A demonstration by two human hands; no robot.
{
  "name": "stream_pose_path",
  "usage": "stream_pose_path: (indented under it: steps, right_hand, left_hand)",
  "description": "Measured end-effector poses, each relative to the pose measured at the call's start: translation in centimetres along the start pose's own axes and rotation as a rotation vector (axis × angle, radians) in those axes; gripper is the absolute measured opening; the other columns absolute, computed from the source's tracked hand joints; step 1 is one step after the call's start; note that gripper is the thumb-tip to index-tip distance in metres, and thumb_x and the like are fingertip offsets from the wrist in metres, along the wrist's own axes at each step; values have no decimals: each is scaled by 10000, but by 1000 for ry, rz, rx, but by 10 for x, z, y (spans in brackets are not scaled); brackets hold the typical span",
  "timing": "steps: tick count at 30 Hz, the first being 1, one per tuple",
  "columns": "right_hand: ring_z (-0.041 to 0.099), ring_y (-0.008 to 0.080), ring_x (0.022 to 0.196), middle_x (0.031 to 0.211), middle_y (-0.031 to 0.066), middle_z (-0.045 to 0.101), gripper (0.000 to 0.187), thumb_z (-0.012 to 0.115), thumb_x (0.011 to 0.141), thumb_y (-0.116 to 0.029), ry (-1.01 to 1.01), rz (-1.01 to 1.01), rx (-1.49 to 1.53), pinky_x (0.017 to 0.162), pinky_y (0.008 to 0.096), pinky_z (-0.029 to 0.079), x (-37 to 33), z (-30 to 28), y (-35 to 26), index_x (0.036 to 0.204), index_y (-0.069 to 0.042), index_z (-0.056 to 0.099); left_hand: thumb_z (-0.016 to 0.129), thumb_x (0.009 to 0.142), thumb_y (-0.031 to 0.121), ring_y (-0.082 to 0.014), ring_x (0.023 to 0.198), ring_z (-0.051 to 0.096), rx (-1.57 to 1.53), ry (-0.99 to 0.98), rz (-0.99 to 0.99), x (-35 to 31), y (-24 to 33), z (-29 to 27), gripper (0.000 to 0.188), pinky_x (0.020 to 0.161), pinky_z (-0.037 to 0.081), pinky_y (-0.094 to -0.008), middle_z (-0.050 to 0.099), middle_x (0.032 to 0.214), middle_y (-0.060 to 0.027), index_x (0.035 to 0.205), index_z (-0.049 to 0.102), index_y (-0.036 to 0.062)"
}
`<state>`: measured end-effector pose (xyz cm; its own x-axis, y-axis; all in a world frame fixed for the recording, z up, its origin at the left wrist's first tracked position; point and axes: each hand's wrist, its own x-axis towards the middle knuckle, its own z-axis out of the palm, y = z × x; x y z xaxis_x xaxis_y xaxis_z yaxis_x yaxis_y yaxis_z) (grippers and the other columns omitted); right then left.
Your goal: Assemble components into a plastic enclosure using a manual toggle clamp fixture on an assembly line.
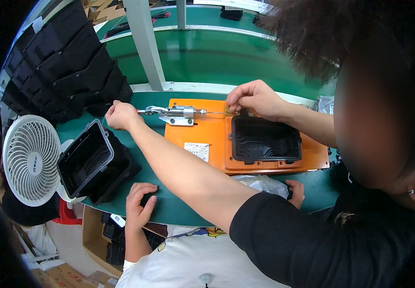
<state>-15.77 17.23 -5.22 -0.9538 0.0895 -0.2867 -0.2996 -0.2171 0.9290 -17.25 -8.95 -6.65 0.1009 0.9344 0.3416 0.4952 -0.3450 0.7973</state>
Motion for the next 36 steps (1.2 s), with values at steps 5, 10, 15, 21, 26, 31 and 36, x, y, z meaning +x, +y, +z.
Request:
stream_pose_path:
  steps: [5, 10, 15, 21, 26, 31, 36]
  right_hand:
    - [630, 164, 758, 840, 42, 646, 129, 719, 814, -120, -9, 102, 62, 662, 290, 537, 1, -4, -1, 860, -53, 619]
    - [615, 156, 702, 762, 48, 631, 110, 701, 808, -90, -85, 21, 33, 624, 284, 531, -3, -3, -2, 801, -45, 602]
    - [604, 152, 694, 747, 55, 610, 96, 666, 818, -62, -23, -31, -18, 620, 278, 536, -2, 0, 8, 781, -42, 580]
    - [637, 184, 728, 788, 50, 639, 70, 676, 797, -71, -16, 19, 122, 613, 309, 561, -16, -3, 16, 769, -52, 614]
    - [605, 184, 687, 737, 61, 601, 76, 651, 804, -77, -55, 40, 127, 619, 300, 534, -17, -3, 10, 810, -54, 579]
    - [610, 177, 701, 745, 62, 604, 81, 652, 799, -74, -30, 71, 118, 619, 296, 533, 2, -8, 9, 789, -53, 574]
    - [607, 176, 745, 771, 48, 589, 49, 609, 829, -45, -171, 334, 556, 635, 294, 540, 26, 13, -44, 857, -57, 570]
  left_hand:
    - [663, 754, 49, -289, 862, 589, -2, 3, -1, -3, 0, -1, 172, 781, 450, -353, 651, 949, -117, 921, 632, 23]
    - [687, 751, 76, -300, 839, 578, 39, 6, 17, 0, -1, 5, 199, 760, 448, -365, 637, 948, -117, 937, 632, 33]
    - [766, 713, 218, -291, 873, 538, 188, -27, 39, -2, 22, 31, 355, 730, 413, -365, 563, 905, -94, 997, 622, 61]
    - [689, 769, 142, -274, 822, 541, 261, -101, 65, 6, 30, 70, 206, 725, 422, -390, 516, 864, -106, 926, 603, 40]
    - [647, 768, 96, -278, 832, 550, 327, -154, 124, 11, 29, 71, 145, 726, 426, -384, 523, 869, -105, 890, 595, 38]
    - [587, 709, 19, -271, 831, 581, 389, -174, 139, 11, 27, 64, 285, 683, 449, -386, 558, 934, -110, 989, 628, 54]
    - [577, 681, 11, -267, 711, 599, 314, -193, 229, 27, 25, 68, 342, 598, 463, -382, 572, 927, -124, 1013, 636, 62]
